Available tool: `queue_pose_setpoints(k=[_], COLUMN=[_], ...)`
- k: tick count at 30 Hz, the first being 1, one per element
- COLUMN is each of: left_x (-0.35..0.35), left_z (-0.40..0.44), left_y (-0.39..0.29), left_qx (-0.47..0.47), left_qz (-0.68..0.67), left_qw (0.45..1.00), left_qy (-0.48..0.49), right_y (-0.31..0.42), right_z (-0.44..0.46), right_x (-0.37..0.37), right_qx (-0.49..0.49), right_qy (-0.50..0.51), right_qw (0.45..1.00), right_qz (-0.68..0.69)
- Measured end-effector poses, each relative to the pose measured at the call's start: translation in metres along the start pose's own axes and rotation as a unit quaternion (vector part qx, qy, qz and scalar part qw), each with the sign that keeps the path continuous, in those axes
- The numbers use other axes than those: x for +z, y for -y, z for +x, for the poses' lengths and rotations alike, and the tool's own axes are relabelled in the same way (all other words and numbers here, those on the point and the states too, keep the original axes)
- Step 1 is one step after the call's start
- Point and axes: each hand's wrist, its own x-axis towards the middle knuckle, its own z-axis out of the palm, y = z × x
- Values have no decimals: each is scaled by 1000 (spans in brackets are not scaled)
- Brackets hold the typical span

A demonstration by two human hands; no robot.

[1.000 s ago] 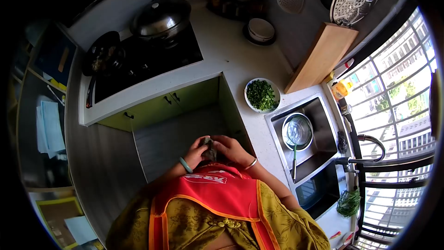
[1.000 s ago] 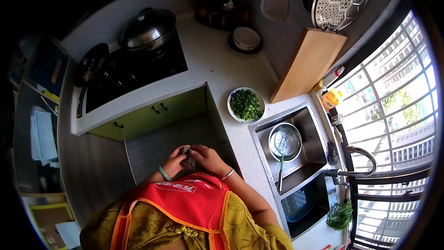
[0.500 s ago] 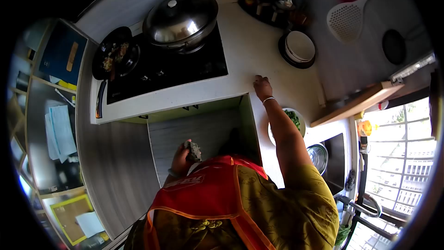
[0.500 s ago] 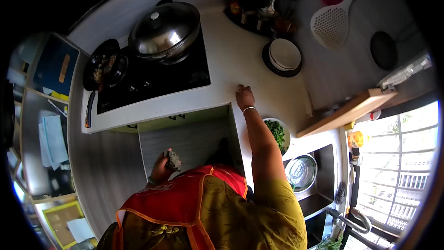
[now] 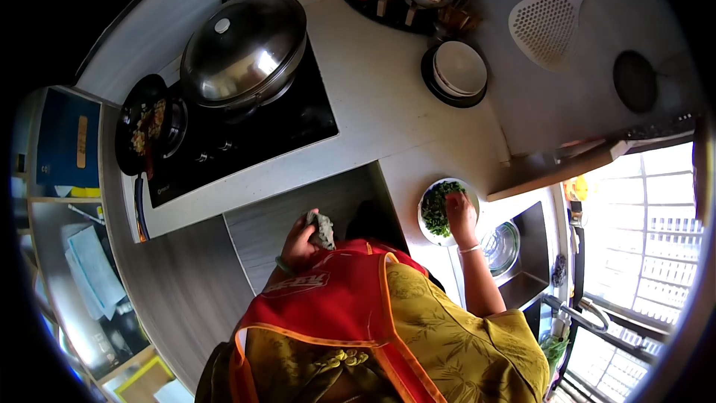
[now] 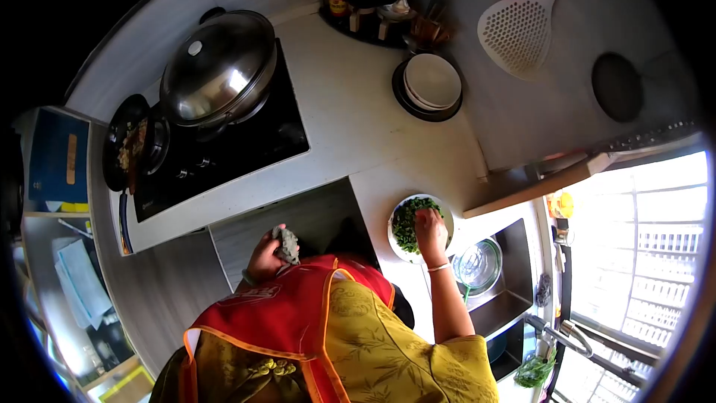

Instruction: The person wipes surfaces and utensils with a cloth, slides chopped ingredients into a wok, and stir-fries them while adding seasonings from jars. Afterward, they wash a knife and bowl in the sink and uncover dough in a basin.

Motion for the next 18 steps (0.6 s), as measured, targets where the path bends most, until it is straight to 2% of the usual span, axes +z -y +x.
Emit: queue_pose_setpoints(k=[1, 2, 3, 4, 5, 7, 8, 9, 10, 12, 14, 15, 17, 18], left_x=[-9, 10, 28, 22, 28, 43, 51, 60, 68, 81, 102, 112, 137, 150], left_z=[22, 23, 24, 37, 43, 61, 71, 81, 92, 115, 136, 151, 184, 200], left_y=[4, -10, -25, -22, -25, -25, -23, -20, -19, -21, -23, -26, -24, -18], left_qx=[-31, -67, -106, -114, -118, -125, -128, -122, -117, -136, -114, -118, -117, -97], left_qz=[-119, -81, -48, -37, 8, 82, 107, 113, 120, 153, 167, 161, 233, 283], left_qw=[982, 991, 993, 990, 991, 984, 982, 981, 980, 974, 972, 968, 953, 942], left_qy=[142, 78, 16, 69, 70, 94, 91, 98, 105, 98, 117, 150, 153, 150], right_y=[-12, -19, -5, 13, 38, 101, 135, 144, 154, 148, 129, 106, 73, 60], right_z=[-8, -14, -15, -14, -12, -5, -4, 1, 2, 16, 40, 59, 96, 114], right_x=[-3, -5, -8, -6, -3, 5, 6, 25, 35, 64, 65, 73, 74, 66], right_qx=[-47, -96, -55, -18, 20, -25, 3, -175, -156, -156, -32, -11, -2, -2], right_qy=[-23, -47, -33, -19, 4, 68, 139, 96, 162, 130, 123, 91, -17, -57], right_qw=[997, 989, 997, 1000, 978, 955, 956, 955, 931, 930, 915, 921, 913, 941], right_qz=[-50, -100, -44, 13, 206, 287, 257, 222, 287, 306, 382, 379, 408, 334])
